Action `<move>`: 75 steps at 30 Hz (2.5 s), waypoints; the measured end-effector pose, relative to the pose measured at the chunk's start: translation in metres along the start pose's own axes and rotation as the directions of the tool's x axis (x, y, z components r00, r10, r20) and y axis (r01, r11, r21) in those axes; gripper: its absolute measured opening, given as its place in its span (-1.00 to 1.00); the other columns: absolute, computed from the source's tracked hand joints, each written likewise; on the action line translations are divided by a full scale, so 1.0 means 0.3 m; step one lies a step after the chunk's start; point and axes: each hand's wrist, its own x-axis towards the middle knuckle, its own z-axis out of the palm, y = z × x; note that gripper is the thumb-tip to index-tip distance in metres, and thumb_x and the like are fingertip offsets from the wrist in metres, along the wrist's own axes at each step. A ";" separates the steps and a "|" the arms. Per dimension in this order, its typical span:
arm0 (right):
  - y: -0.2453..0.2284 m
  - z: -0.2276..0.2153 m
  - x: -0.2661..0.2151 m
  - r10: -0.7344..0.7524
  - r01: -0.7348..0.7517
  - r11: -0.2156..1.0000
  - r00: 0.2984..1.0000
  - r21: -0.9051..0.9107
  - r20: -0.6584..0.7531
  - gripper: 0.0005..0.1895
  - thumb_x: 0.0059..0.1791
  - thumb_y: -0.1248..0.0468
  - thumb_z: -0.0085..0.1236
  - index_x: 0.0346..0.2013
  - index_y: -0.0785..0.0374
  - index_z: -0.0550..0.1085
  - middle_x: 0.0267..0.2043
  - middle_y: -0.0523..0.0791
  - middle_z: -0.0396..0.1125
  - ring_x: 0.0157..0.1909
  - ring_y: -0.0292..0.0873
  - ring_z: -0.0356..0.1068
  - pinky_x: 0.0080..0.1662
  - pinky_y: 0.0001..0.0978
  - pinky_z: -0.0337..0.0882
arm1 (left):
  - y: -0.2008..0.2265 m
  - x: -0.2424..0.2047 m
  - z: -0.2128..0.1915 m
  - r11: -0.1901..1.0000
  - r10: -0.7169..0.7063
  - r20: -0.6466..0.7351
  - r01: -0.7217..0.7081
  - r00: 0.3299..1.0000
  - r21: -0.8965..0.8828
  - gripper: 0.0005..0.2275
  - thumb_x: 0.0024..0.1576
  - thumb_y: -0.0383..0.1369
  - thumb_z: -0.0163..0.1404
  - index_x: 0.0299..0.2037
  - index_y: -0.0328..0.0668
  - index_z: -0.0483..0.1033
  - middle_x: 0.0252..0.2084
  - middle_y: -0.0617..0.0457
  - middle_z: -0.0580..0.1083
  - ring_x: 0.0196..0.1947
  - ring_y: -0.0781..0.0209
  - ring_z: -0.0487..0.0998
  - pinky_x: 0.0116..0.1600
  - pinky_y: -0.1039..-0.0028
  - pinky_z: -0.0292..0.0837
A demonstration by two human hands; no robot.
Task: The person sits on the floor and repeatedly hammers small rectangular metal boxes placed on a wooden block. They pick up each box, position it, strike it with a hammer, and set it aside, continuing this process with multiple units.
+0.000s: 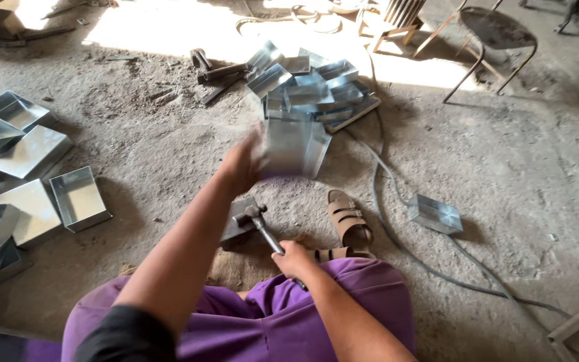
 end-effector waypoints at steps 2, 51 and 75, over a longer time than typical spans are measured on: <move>-0.019 -0.002 -0.018 -0.050 0.049 0.999 0.998 -0.015 -0.029 -0.74 0.01 0.12 0.14 -0.16 0.25 0.50 -0.49 0.01 0.45 -0.54 -0.09 0.47 -0.44 -0.20 0.46 | 0.080 0.063 0.145 0.970 0.212 0.048 -0.205 0.976 -0.132 -0.11 0.15 0.16 -0.13 0.52 -0.20 -0.27 0.47 -0.37 0.03 0.42 -0.29 0.17 0.41 0.00 0.19; 0.108 0.042 0.123 0.032 -0.160 0.843 0.968 0.514 0.248 -0.82 0.01 0.22 0.19 -0.14 0.21 0.51 -0.64 -0.20 0.23 -0.72 -0.29 0.14 -0.63 -0.37 0.12 | 0.086 -0.728 -0.808 -0.117 0.708 -0.021 0.147 0.706 0.982 -0.63 0.18 -0.51 -0.18 0.20 -0.05 0.37 0.07 -0.17 0.47 -0.02 -0.28 0.53 -0.03 0.05 0.47; -0.059 -0.121 -0.170 -0.743 0.633 0.662 0.481 -0.403 -0.465 -0.52 -0.08 0.41 0.18 0.15 0.37 0.46 -0.25 0.05 0.46 -0.31 -0.09 0.49 -0.26 -0.31 0.51 | -0.194 -0.323 -0.360 -0.596 0.281 0.046 0.137 0.958 0.791 -0.71 0.18 -0.32 -0.04 0.12 0.07 0.40 -0.02 -0.01 0.49 0.05 0.03 0.51 0.21 0.03 0.25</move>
